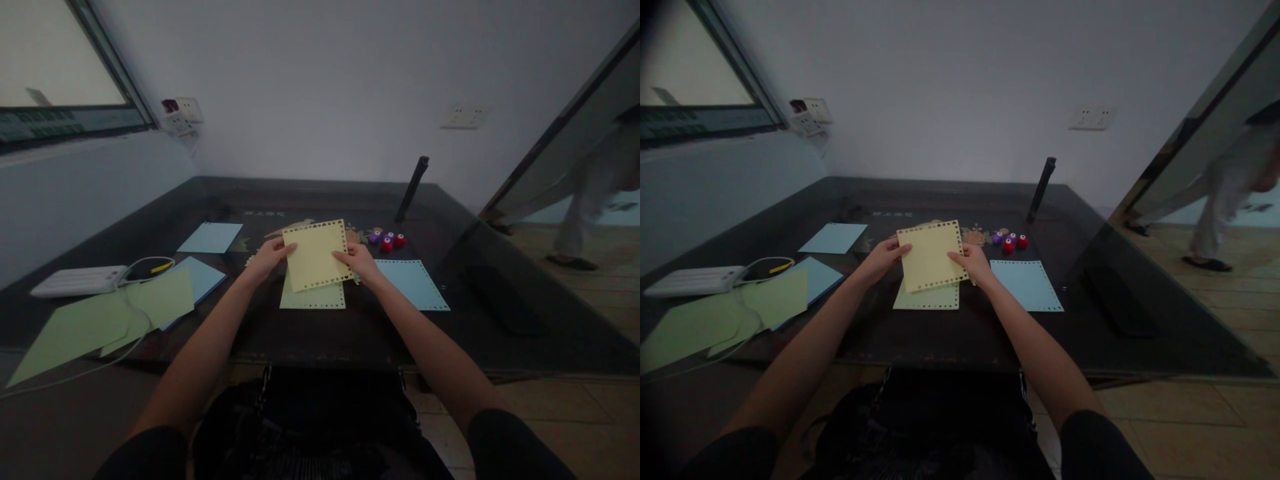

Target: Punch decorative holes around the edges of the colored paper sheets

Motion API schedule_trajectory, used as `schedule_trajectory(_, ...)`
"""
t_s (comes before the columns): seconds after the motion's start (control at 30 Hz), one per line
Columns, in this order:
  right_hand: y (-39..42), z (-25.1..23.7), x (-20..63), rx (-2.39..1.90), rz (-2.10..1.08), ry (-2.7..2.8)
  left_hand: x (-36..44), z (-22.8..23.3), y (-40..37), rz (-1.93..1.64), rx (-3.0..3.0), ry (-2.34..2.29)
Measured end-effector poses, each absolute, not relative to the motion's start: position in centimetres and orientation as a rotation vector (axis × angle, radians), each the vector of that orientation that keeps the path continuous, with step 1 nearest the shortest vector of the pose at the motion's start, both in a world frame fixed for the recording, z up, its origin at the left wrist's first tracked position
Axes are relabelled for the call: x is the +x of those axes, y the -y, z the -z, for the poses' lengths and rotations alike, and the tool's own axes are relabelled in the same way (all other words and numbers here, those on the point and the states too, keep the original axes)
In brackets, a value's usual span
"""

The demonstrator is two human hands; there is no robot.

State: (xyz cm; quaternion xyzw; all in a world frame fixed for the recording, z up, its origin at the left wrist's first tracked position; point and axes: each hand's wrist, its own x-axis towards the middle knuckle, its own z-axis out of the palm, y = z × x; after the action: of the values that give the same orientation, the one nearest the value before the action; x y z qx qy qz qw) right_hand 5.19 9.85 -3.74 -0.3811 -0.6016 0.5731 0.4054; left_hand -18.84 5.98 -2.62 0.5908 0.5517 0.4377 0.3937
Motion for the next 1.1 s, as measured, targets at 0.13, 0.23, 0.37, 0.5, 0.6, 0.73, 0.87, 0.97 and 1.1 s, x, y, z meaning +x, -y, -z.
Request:
schedule_trajectory(0.13,-10.2,3.5,5.4,-0.957,-1.420,1.474,-18.8,3.6,-6.3,-1.010,1.490,-1.359)
schedule_trajectory(0.23,-10.3,3.5,5.5,-0.939,-1.417,1.452,-18.6,3.9,-6.3,-0.952,1.528,-1.377)
schedule_trajectory(0.37,-10.3,3.5,5.6,-0.925,-1.410,1.419,-18.1,3.4,-5.8,-0.908,1.540,-1.376)
schedule_trajectory(0.5,-10.4,3.6,5.5,-0.928,-1.388,1.413,-17.6,2.8,-5.2,-0.843,1.581,-1.350)
schedule_trajectory(0.6,-10.4,3.6,5.5,-0.952,-1.379,1.422,-17.4,2.8,-4.9,-0.775,1.617,-1.331)
schedule_trajectory(0.73,-10.6,3.9,5.6,-0.980,-1.389,1.459,-16.9,2.9,-4.6,-0.745,1.578,-1.279)
schedule_trajectory(0.87,-11.1,4.4,6.0,-1.068,-1.358,1.508,-16.5,2.9,-4.3,-0.754,1.512,-1.187)
schedule_trajectory(0.97,-11.4,4.5,6.4,-1.115,-1.353,1.507,-16.4,2.9,-4.1,-0.733,1.479,-1.141)
schedule_trajectory(1.1,-12.0,4.5,6.9,-1.166,-1.253,1.509,-16.4,2.7,-3.9,-0.716,1.466,-1.097)
